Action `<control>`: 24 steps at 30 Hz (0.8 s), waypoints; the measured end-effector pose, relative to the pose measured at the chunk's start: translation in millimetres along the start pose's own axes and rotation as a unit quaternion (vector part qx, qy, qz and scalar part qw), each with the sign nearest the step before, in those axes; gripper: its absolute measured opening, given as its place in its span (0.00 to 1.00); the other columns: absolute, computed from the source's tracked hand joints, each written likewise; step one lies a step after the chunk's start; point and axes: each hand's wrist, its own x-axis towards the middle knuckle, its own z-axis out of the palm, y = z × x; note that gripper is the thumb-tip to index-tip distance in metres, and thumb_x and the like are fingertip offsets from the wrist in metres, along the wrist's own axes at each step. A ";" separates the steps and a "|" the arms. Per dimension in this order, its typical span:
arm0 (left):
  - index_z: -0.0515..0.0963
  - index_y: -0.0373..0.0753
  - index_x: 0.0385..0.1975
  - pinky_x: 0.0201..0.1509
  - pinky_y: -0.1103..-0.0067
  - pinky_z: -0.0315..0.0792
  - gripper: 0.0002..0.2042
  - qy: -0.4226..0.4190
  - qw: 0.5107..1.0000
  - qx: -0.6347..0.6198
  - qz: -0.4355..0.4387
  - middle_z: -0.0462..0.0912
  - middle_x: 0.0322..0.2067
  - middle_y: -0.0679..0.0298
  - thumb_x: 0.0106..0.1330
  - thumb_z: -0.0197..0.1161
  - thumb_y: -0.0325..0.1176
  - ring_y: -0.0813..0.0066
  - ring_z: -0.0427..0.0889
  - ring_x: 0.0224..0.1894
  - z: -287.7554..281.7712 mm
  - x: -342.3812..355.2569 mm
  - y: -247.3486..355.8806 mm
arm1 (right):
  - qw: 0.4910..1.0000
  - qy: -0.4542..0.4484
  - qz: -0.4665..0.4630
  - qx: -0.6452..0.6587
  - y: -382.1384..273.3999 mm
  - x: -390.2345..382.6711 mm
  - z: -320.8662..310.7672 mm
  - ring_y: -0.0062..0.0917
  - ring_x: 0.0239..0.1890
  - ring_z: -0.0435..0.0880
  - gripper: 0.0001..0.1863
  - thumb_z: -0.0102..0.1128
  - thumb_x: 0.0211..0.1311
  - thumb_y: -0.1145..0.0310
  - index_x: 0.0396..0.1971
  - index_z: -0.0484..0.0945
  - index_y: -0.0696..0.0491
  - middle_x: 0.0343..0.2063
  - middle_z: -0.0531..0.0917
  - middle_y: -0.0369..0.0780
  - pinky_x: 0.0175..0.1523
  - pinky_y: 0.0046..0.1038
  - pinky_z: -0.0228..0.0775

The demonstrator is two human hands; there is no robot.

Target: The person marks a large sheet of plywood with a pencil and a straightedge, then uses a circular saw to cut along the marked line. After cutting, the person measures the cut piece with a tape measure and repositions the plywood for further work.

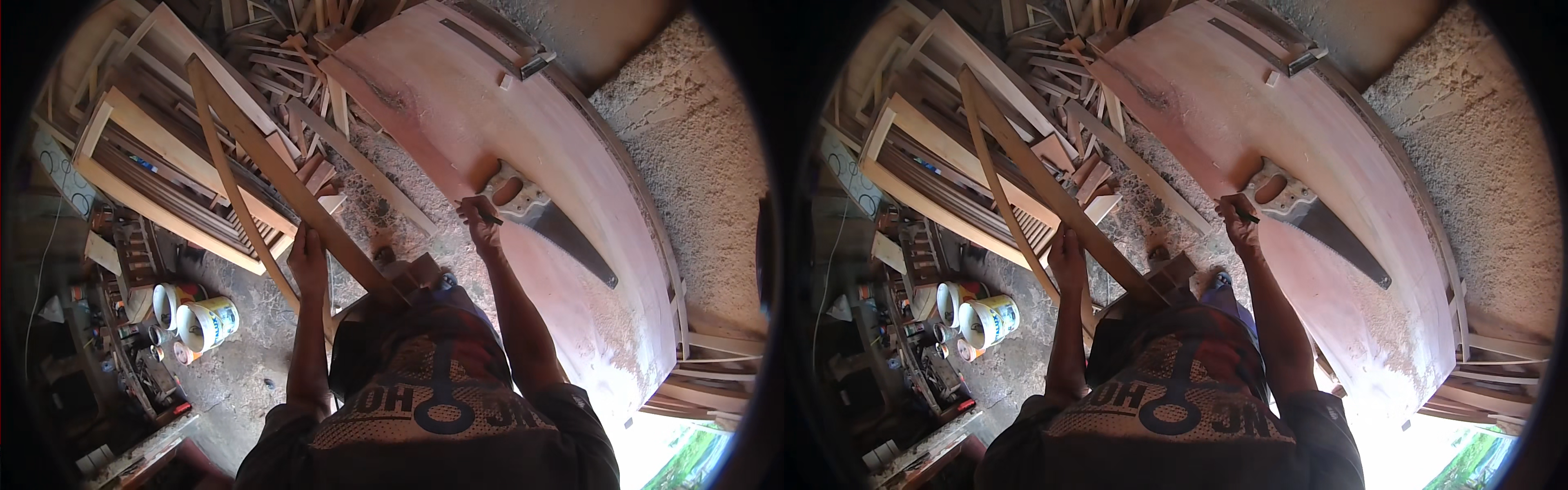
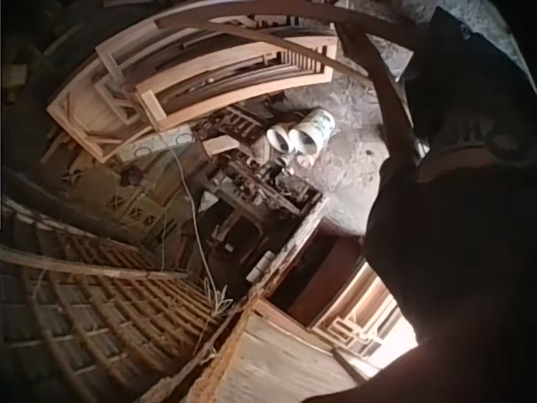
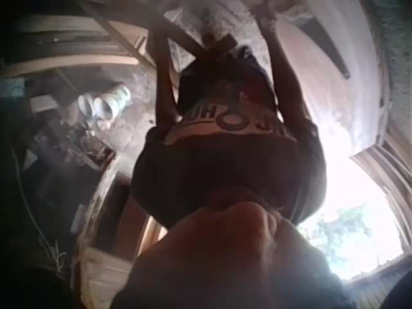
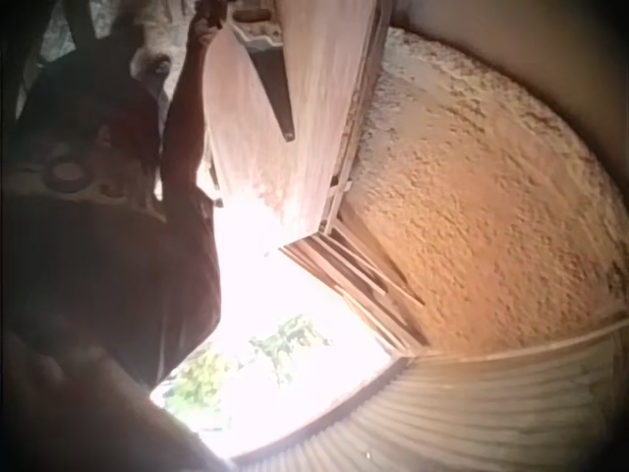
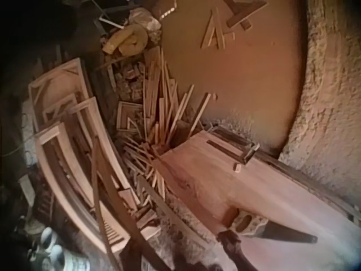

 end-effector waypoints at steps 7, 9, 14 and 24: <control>0.76 0.35 0.60 0.33 0.85 0.69 0.17 -0.020 0.998 0.018 0.052 0.80 0.31 0.71 0.75 0.54 0.31 0.88 0.72 0.30 -13.8 85.4 0.6 | 0.999 -0.005 -0.005 -0.042 19.4 74.4 63.8 0.22 0.33 0.83 0.12 0.61 0.66 0.62 0.36 0.78 0.57 0.29 0.85 0.40 0.39 0.26 0.76; 0.76 0.35 0.60 0.32 0.85 0.69 0.17 -0.048 0.998 0.022 0.037 0.79 0.30 0.71 0.75 0.54 0.31 0.88 0.71 0.29 -19.3 119.4 0.2 | 0.994 0.001 0.001 -0.107 31.7 93.6 72.7 0.21 0.32 0.83 0.11 0.61 0.66 0.63 0.35 0.79 0.57 0.28 0.84 0.39 0.39 0.26 0.76; 0.75 0.32 0.61 0.31 0.82 0.69 0.19 -0.073 0.991 0.022 0.113 0.80 0.29 0.67 0.74 0.55 0.33 0.85 0.72 0.28 -20.5 201.3 1.8 | 0.987 0.027 -0.029 -0.158 48.7 115.1 82.8 0.24 0.29 0.83 0.09 0.61 0.63 0.65 0.32 0.79 0.57 0.25 0.85 0.41 0.36 0.30 0.75; 0.74 0.29 0.61 0.42 0.83 0.74 0.18 -0.152 0.984 -0.010 0.093 0.85 0.42 0.61 0.75 0.55 0.31 0.83 0.79 0.38 -15.1 267.3 4.7 | 0.983 0.050 0.062 -0.167 38.5 110.5 91.3 0.21 0.29 0.82 0.08 0.64 0.61 0.66 0.30 0.78 0.56 0.24 0.85 0.39 0.38 0.26 0.74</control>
